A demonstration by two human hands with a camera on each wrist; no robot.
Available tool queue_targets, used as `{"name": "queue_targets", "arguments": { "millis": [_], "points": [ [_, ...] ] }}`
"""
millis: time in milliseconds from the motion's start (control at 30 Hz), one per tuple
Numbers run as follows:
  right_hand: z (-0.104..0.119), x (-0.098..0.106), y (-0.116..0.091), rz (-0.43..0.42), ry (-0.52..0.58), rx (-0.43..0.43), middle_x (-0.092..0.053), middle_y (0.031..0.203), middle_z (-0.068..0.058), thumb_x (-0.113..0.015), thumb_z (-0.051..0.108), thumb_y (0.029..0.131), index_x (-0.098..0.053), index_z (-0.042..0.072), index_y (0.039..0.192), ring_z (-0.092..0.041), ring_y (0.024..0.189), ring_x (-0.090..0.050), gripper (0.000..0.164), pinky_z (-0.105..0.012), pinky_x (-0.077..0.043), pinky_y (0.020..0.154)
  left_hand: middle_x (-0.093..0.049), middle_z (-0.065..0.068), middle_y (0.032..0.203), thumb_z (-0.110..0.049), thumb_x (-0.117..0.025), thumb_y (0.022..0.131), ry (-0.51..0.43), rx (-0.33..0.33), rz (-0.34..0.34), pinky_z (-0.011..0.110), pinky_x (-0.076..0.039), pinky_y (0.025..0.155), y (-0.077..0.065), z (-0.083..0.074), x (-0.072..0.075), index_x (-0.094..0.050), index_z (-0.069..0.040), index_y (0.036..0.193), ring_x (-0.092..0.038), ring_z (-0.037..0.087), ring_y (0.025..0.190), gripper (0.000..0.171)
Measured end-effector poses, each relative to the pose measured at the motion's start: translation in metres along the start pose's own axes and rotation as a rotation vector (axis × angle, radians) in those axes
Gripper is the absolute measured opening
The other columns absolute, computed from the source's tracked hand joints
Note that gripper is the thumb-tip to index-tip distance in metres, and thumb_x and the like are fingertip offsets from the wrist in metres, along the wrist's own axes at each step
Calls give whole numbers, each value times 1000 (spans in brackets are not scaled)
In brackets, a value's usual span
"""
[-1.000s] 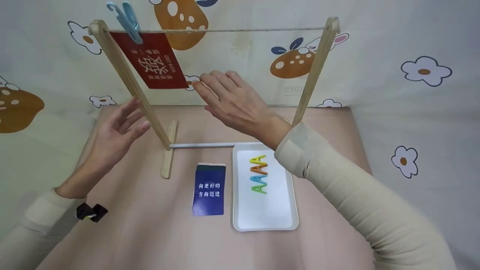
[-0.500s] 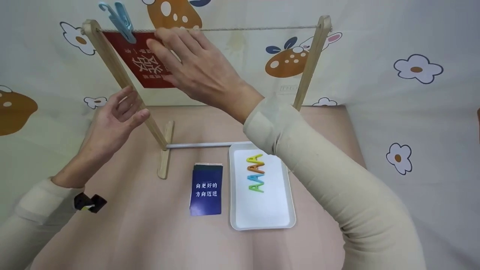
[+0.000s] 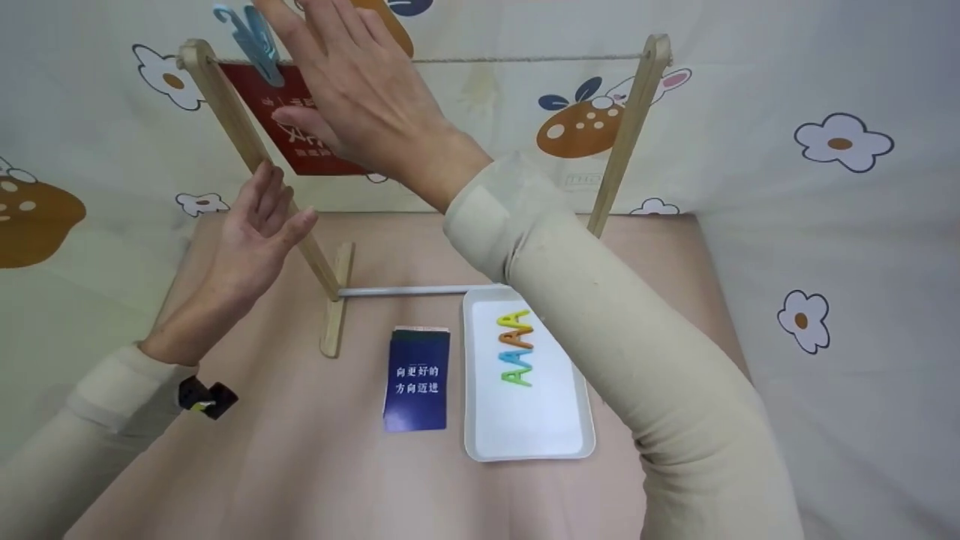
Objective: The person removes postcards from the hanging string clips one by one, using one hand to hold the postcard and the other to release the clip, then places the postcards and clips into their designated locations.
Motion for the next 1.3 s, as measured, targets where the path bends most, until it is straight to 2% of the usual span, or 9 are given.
{"name": "queue_targets", "arguments": {
  "millis": [100, 300, 367, 467, 600, 700, 967, 1133, 1300],
  "points": [
    [-2, 1, 7, 45, 12, -50, -33, 143, -11, -34, 55, 92, -26, 8, 138, -22, 131, -32, 67, -32, -21, 116, 7, 7, 156, -22, -60, 89, -14, 13, 7, 32, -27, 114, 1, -4, -3, 7, -6, 146, -2, 20, 144, 89],
    [-10, -1, 16, 170, -15, -137, -27, 147, -10, -28, 63, 88, -19, 9, 144, -23, 136, -24, 78, -33, -13, 118, 6, 3, 156, -31, -59, 88, -5, 12, 7, 33, -30, 113, 17, 13, -3, 6, -13, 147, -3, 23, 144, 89],
    [-13, -1, 17, 193, -10, -149, -28, 146, -10, -28, 63, 88, -18, 10, 144, -22, 135, -25, 78, -33, -13, 118, 3, 4, 156, -32, -59, 88, -2, 7, 7, 34, -31, 112, 19, 13, -4, 5, -14, 147, -5, 26, 143, 88],
    [-14, -2, 19, 214, 2, -163, -29, 145, -8, -29, 63, 87, -19, 13, 145, -21, 135, -25, 77, -33, -11, 118, -9, 7, 154, -34, -58, 89, 10, 2, 4, 34, -33, 111, 21, 13, -5, 2, -15, 147, -13, 27, 142, 85],
    [-10, -5, 19, 248, 22, -165, -26, 148, -6, -33, 63, 87, -19, 19, 145, -21, 136, -24, 74, -34, -13, 118, -31, 9, 142, -36, -54, 90, -1, 1, -27, 33, -41, 105, 20, 11, -5, -10, -16, 145, -35, 23, 133, 73],
    [-7, -8, 19, 277, 42, -170, -22, 150, -6, -34, 62, 87, -18, 21, 145, -20, 137, -23, 73, -35, -15, 118, -40, 9, 132, -36, -53, 91, -27, 0, -70, 31, -48, 96, 18, 11, -6, -23, -13, 141, -47, 20, 122, 62],
    [-1, -9, 25, 358, 68, -256, -17, 153, -1, -33, 63, 87, -7, 21, 147, -14, 141, -16, 78, -34, -10, 118, -51, 7, 118, -37, -51, 91, -82, 46, -170, 27, -55, 79, 15, 15, 2, -46, -10, 124, -56, 15, 106, 43],
    [7, -9, 32, 415, 113, -324, -28, 148, 3, -35, 65, 85, -4, 24, 147, -10, 138, -23, 81, -30, -13, 117, -59, 4, 105, -35, -51, 91, -86, 60, -220, 21, -53, 63, 14, 16, 13, -58, -11, 111, -56, 15, 92, 32],
    [16, -9, 38, 404, 182, -377, -45, 131, 2, -36, 62, 85, -10, 22, 147, -6, 127, -38, 78, -20, -27, 108, -59, 2, 95, -35, -50, 91, -67, 47, -246, 18, -49, 54, 13, 16, 19, -59, -12, 111, -53, 13, 82, 32]
  ]
}}
Point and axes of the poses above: each hand's wrist, its own y-axis towards the middle knuckle, its own x-axis out of the back of the hand, z = x × y, the point moved 3 cm from there along y, towards the middle knuckle
